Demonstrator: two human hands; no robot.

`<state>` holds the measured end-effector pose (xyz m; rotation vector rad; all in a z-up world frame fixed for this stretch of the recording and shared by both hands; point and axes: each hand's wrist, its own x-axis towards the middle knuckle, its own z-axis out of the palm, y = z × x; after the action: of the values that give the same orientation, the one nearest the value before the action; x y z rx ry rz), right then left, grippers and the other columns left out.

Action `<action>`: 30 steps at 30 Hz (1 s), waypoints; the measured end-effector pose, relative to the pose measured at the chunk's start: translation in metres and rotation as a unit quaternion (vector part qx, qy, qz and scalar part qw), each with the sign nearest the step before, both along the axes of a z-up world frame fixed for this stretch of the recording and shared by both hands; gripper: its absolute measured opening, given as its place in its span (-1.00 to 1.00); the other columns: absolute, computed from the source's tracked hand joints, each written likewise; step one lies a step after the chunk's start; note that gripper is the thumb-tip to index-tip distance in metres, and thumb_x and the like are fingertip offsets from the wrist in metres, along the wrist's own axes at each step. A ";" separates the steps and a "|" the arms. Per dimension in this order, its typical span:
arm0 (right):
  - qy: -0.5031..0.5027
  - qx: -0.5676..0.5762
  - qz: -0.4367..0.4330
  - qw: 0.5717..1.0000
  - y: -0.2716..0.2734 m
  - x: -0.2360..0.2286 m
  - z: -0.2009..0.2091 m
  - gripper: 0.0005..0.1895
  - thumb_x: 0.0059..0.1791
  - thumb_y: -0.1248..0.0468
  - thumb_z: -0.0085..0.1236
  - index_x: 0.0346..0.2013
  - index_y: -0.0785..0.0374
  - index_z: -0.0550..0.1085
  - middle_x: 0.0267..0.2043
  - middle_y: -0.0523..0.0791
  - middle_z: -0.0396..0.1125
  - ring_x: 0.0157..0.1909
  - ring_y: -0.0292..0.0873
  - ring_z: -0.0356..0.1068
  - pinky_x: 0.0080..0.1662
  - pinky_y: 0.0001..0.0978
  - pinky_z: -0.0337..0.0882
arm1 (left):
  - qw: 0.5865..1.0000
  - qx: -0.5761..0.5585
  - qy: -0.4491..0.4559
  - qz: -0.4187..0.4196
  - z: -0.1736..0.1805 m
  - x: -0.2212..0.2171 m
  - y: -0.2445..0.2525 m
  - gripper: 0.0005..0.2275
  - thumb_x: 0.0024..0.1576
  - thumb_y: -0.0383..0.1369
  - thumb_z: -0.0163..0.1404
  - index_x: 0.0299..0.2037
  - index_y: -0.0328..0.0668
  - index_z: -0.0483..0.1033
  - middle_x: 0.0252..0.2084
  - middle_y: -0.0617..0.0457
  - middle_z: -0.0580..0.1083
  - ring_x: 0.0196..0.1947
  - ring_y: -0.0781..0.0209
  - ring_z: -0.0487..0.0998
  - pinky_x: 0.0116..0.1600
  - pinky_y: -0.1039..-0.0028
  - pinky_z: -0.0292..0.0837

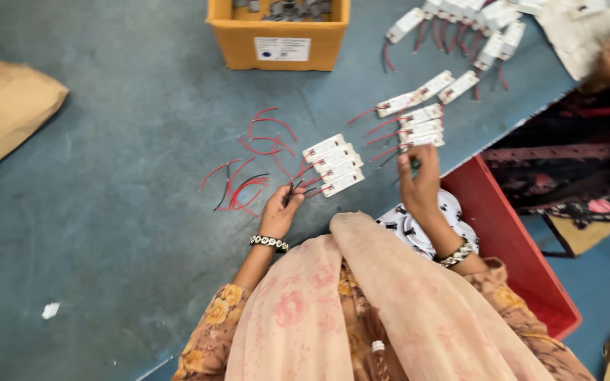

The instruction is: The person uses a screwdriver to attach red and black wires to a series of small white electronic modules laid out on a blue workbench. After securing the connections, the person gathers the loose wires and moves them to a nearby cardboard box.

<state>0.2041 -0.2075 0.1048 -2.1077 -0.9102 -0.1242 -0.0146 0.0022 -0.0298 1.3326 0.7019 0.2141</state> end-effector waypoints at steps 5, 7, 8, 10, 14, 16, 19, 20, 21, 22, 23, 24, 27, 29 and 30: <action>-0.022 -0.041 -0.045 0.998 -0.029 -0.012 -0.009 -0.63 0.20 0.04 -0.01 -0.15 0.34 0.37 -0.11 0.08 0.19 -0.07 0.09 0.23 0.01 -0.11 0.29 | 0.999 0.030 -0.044 -0.001 0.016 0.005 -0.016 -0.83 0.23 -0.37 0.07 -0.09 -0.31 0.52 -0.27 0.20 0.53 -0.29 0.43 0.49 -0.19 0.57 0.39; 0.000 -0.052 -0.031 0.998 -0.037 -0.014 -0.006 -0.66 0.19 0.07 0.04 -0.14 0.35 0.37 -0.11 0.06 0.20 -0.11 0.07 0.26 -0.03 -0.12 0.32 | 0.986 0.152 -0.069 -0.007 0.027 0.008 -0.021 -0.83 0.22 -0.35 0.07 -0.10 -0.30 0.49 -0.18 0.09 0.59 -0.20 0.29 0.63 -0.10 0.46 0.51; 0.012 -0.062 -0.017 0.998 -0.041 -0.014 -0.001 -0.69 0.19 0.10 0.06 -0.14 0.35 0.38 -0.12 0.04 0.21 -0.14 0.05 0.28 -0.06 -0.14 0.34 | 0.974 0.218 -0.053 -0.030 0.031 0.010 -0.024 -0.83 0.21 -0.34 0.08 -0.11 -0.28 0.50 -0.18 0.01 0.56 -0.20 0.15 0.61 -0.11 0.37 0.50; 0.075 -0.083 -0.003 0.994 -0.044 -0.018 0.007 -0.75 0.14 0.18 0.13 -0.14 0.35 0.41 -0.13 0.02 0.24 -0.27 -0.03 0.34 -0.20 -0.23 0.37 | 0.936 0.345 -0.017 -0.072 0.035 0.015 -0.030 -0.82 0.19 -0.31 0.11 -0.14 -0.25 0.53 -0.17 -0.15 0.52 -0.19 -0.13 0.58 -0.14 0.21 0.48; 0.152 -0.048 0.003 0.987 -0.041 -0.034 0.026 -0.74 0.06 0.31 0.25 -0.06 0.37 0.41 -0.15 -0.04 0.40 -0.36 -0.25 0.45 -0.38 -0.47 0.44 | 0.951 0.305 0.008 -0.044 0.023 0.030 -0.021 -0.82 0.17 -0.28 0.10 -0.15 -0.18 0.51 -0.16 -0.09 0.50 -0.17 -0.12 0.58 -0.10 0.20 0.51; 0.127 0.002 0.009 0.992 -0.032 -0.038 0.030 -0.71 0.07 0.35 0.26 0.00 0.38 0.38 -0.14 -0.06 0.47 -0.30 -0.30 0.47 -0.34 -0.53 0.46 | 0.947 0.319 0.024 -0.020 0.016 0.034 -0.016 -0.82 0.16 -0.28 0.11 -0.17 -0.20 0.50 -0.17 -0.10 0.50 -0.15 -0.13 0.57 -0.08 0.18 0.49; 0.121 0.036 0.016 0.992 -0.015 -0.045 0.027 -0.70 0.08 0.36 0.27 0.02 0.38 0.37 -0.14 -0.06 0.48 -0.29 -0.30 0.49 -0.31 -0.52 0.48 | 0.938 0.341 0.047 -0.030 0.011 0.034 -0.020 -0.81 0.15 -0.27 0.12 -0.20 -0.20 0.47 -0.18 -0.08 0.49 -0.14 -0.14 0.55 -0.10 0.14 0.48; 0.138 0.032 0.018 0.990 -0.010 -0.046 0.025 -0.70 0.07 0.36 0.28 0.01 0.38 0.37 -0.16 -0.06 0.48 -0.31 -0.30 0.48 -0.33 -0.53 0.48 | 0.938 0.340 0.059 -0.026 0.011 0.034 -0.023 -0.81 0.14 -0.27 0.12 -0.20 -0.19 0.47 -0.17 -0.08 0.49 -0.15 -0.15 0.55 -0.13 0.13 0.48; 0.153 0.029 0.022 0.987 -0.003 -0.046 0.023 -0.70 0.06 0.35 0.28 0.00 0.37 0.38 -0.17 -0.06 0.47 -0.33 -0.30 0.48 -0.34 -0.53 0.48 | 0.938 0.340 0.070 -0.021 0.012 0.035 -0.024 -0.81 0.14 -0.26 0.13 -0.20 -0.18 0.47 -0.17 -0.08 0.48 -0.16 -0.15 0.55 -0.15 0.12 0.47; 0.143 0.022 0.034 0.989 0.002 -0.045 0.021 -0.70 0.06 0.35 0.28 -0.01 0.37 0.38 -0.17 -0.06 0.48 -0.33 -0.30 0.49 -0.34 -0.52 0.48 | 0.937 0.340 0.081 -0.016 0.014 0.036 -0.024 -0.81 0.13 -0.26 0.13 -0.20 -0.17 0.47 -0.17 -0.07 0.48 -0.17 -0.16 0.55 -0.17 0.11 0.46; 0.133 0.014 0.045 0.990 0.005 -0.045 0.020 -0.71 0.06 0.35 0.28 -0.01 0.37 0.38 -0.17 -0.06 0.48 -0.34 -0.30 0.49 -0.34 -0.52 0.48 | 0.935 0.345 0.083 -0.018 0.016 0.036 -0.025 -0.80 0.13 -0.25 0.13 -0.20 -0.16 0.47 -0.18 -0.06 0.48 -0.17 -0.15 0.55 -0.18 0.10 0.46; 0.124 0.006 0.057 0.991 0.008 -0.045 0.018 -0.71 0.07 0.35 0.28 -0.01 0.36 0.38 -0.17 -0.06 0.48 -0.34 -0.30 0.49 -0.34 -0.52 0.49 | 0.933 0.350 0.084 -0.020 0.019 0.036 -0.025 -0.80 0.12 -0.25 0.14 -0.21 -0.16 0.47 -0.18 -0.05 0.48 -0.18 -0.15 0.55 -0.19 0.10 0.46; 0.089 -0.025 0.053 0.994 0.014 -0.045 0.017 -0.68 0.02 0.34 0.33 -0.05 0.38 0.39 -0.15 -0.03 0.47 -0.43 -0.26 0.47 -0.40 -0.45 0.41 | 0.930 0.359 0.080 -0.018 0.027 0.031 -0.028 -0.80 0.13 -0.23 0.14 -0.22 -0.14 0.47 -0.21 -0.02 0.47 -0.20 -0.13 0.56 -0.21 0.11 0.47; 0.087 -0.014 0.066 0.994 0.018 -0.045 0.015 -0.67 0.02 0.33 0.34 -0.05 0.39 0.38 -0.13 -0.03 0.45 -0.40 -0.24 0.48 -0.39 -0.45 0.43 | 0.929 0.361 0.079 -0.014 0.030 0.030 -0.030 -0.81 0.14 -0.23 0.14 -0.23 -0.14 0.47 -0.21 -0.01 0.48 -0.21 -0.13 0.56 -0.21 0.11 0.47; 0.086 -0.009 0.072 0.994 0.020 -0.045 0.015 -0.66 0.02 0.32 0.34 -0.06 0.39 0.38 -0.12 -0.03 0.44 -0.39 -0.24 0.49 -0.39 -0.45 0.44 | 0.929 0.360 0.079 -0.011 0.031 0.030 -0.031 -0.81 0.13 -0.23 0.14 -0.23 -0.13 0.47 -0.21 0.00 0.48 -0.21 -0.13 0.56 -0.22 0.11 0.47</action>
<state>0.1592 -0.1879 0.1194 -2.0267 -0.9581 0.1376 0.0154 -0.0289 0.0010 2.0784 0.7761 0.3704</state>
